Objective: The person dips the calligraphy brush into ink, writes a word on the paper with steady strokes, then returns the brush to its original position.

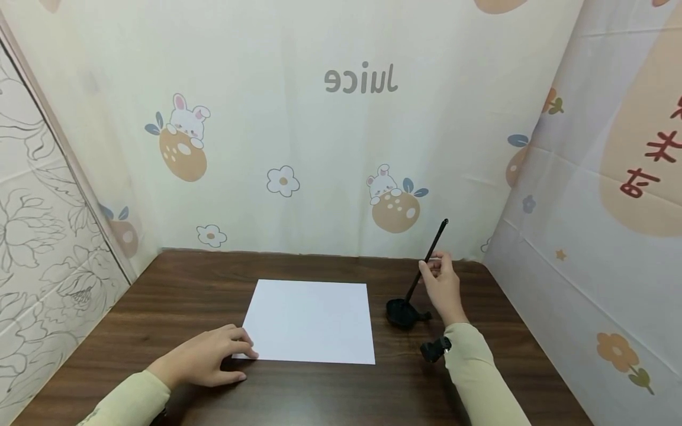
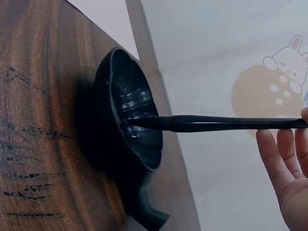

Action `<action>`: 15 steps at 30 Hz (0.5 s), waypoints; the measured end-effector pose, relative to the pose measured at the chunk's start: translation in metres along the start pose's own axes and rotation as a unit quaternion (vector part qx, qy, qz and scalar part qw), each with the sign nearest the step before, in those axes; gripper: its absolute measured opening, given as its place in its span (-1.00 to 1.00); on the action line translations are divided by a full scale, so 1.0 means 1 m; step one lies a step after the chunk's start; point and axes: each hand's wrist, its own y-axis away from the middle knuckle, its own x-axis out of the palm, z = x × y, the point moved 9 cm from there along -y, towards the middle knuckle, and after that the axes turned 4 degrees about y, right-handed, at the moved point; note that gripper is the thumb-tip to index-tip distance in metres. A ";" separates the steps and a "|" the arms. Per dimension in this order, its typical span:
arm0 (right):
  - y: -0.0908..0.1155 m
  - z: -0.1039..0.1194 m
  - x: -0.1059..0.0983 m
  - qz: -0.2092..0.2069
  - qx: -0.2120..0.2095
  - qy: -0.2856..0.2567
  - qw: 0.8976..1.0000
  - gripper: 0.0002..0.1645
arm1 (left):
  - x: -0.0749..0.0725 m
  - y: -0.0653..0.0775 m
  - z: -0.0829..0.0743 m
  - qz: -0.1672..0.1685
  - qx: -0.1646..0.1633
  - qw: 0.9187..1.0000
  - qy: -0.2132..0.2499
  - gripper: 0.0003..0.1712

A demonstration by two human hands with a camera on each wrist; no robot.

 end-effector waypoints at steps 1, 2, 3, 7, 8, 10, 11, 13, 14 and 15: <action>0.000 -0.001 0.000 0.001 0.001 0.003 1.000 -0.48 | 0.000 0.000 0.000 -0.001 0.001 1.000 -0.001 -0.72; 0.000 -0.002 0.000 0.003 0.003 0.005 1.000 -0.47 | -0.001 0.000 0.000 -0.002 0.002 1.000 -0.002 -0.72; 0.001 -0.003 0.001 0.005 0.003 0.008 1.000 -0.46 | -0.001 0.000 0.000 -0.002 0.003 1.000 -0.002 -0.72; 0.001 -0.006 0.002 0.011 0.004 0.015 1.000 -0.43 | 0.000 0.000 0.000 0.001 0.000 1.000 -0.001 -0.72; 0.001 -0.006 0.002 0.011 0.004 0.015 1.000 -0.42 | 0.000 0.000 0.001 0.002 -0.002 1.000 -0.001 -0.72; 0.001 -0.006 0.001 0.009 0.005 0.017 1.000 -0.42 | 0.001 0.000 0.001 0.005 -0.005 1.000 0.000 -0.72; 0.000 -0.007 0.000 0.007 0.005 0.018 1.000 -0.41 | 0.001 0.000 0.002 0.005 -0.007 1.000 0.000 -0.72; -0.001 -0.007 -0.001 0.002 0.007 0.018 1.000 -0.42 | 0.002 0.000 0.002 0.007 -0.008 1.000 0.000 -0.72; -0.002 -0.008 -0.002 -0.001 0.008 0.019 1.000 -0.42 | 0.002 -0.001 0.002 0.007 -0.008 1.000 0.001 -0.72; -0.002 -0.008 -0.003 -0.004 0.010 0.017 1.000 -0.42 | 0.002 -0.001 0.002 0.007 -0.008 1.000 0.001 -0.73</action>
